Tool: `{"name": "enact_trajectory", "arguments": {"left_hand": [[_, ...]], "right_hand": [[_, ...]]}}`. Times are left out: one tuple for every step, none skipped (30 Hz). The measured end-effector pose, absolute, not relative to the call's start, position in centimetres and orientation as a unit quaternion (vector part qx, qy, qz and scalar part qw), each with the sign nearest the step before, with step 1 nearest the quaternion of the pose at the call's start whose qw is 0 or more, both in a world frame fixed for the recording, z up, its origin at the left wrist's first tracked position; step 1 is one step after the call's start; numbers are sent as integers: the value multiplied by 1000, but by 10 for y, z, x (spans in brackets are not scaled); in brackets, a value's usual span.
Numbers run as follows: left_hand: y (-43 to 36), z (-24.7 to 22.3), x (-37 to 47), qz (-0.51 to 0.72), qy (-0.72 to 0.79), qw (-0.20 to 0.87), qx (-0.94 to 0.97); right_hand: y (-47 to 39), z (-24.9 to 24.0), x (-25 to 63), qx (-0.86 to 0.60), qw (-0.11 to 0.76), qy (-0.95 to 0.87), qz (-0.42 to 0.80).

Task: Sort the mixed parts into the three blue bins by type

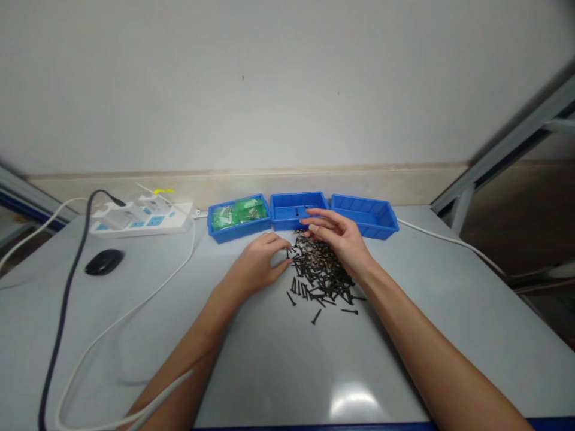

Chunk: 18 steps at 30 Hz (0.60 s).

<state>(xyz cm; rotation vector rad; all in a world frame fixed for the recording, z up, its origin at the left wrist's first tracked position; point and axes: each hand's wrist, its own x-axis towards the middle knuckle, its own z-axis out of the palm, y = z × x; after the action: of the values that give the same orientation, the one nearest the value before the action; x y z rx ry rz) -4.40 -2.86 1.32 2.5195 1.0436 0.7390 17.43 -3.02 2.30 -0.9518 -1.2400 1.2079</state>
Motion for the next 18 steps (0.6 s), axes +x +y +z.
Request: {"name": "enact_trajectory", "arguments": {"left_hand": [[-28, 12, -44, 254, 358, 160, 884], [-28, 11, -43, 250, 354, 162, 887], [-28, 10, -43, 247, 352, 162, 888], [-27, 9, -43, 246, 353, 161, 888], [-27, 8, -43, 245, 356, 161, 887], [-27, 8, -44, 245, 358, 160, 886], [-26, 8, -44, 245, 361, 159, 886], [-26, 8, -44, 244, 363, 159, 885], [-26, 9, -45, 242, 365, 158, 885], [-26, 9, -45, 239, 366, 157, 886], [-26, 10, -45, 234, 367, 155, 887], [-26, 10, -46, 230, 366, 154, 889], [-26, 11, -46, 226, 365, 152, 890], [-26, 11, -46, 223, 363, 150, 892], [-27, 12, -45, 220, 362, 149, 894], [-27, 12, -45, 219, 361, 147, 895], [-27, 13, -45, 219, 360, 146, 895], [-28, 13, -45, 218, 359, 146, 896]], "right_hand": [[-30, 23, 175, -403, 549, -525, 511], [-30, 23, 175, -404, 548, -525, 511], [-30, 23, 175, -406, 547, -525, 511], [-30, 23, 175, -407, 546, -526, 509], [-30, 23, 175, -408, 546, -527, 508], [-30, 23, 175, -409, 547, -527, 506], [-30, 23, 176, -409, 547, -527, 505], [-30, 23, 176, -410, 548, -526, 504], [-30, 23, 176, -411, 548, -525, 505], [-30, 23, 177, -412, 549, -523, 506], [-30, 23, 177, -412, 549, -521, 507], [-30, 23, 177, -412, 548, -520, 509], [-30, 23, 177, -413, 547, -519, 510], [-29, 23, 178, -414, 546, -519, 511], [-29, 23, 177, -416, 544, -520, 510], [-29, 22, 177, -419, 542, -520, 510], [-29, 22, 177, -423, 541, -520, 508], [-29, 22, 177, -426, 539, -520, 508]]}}
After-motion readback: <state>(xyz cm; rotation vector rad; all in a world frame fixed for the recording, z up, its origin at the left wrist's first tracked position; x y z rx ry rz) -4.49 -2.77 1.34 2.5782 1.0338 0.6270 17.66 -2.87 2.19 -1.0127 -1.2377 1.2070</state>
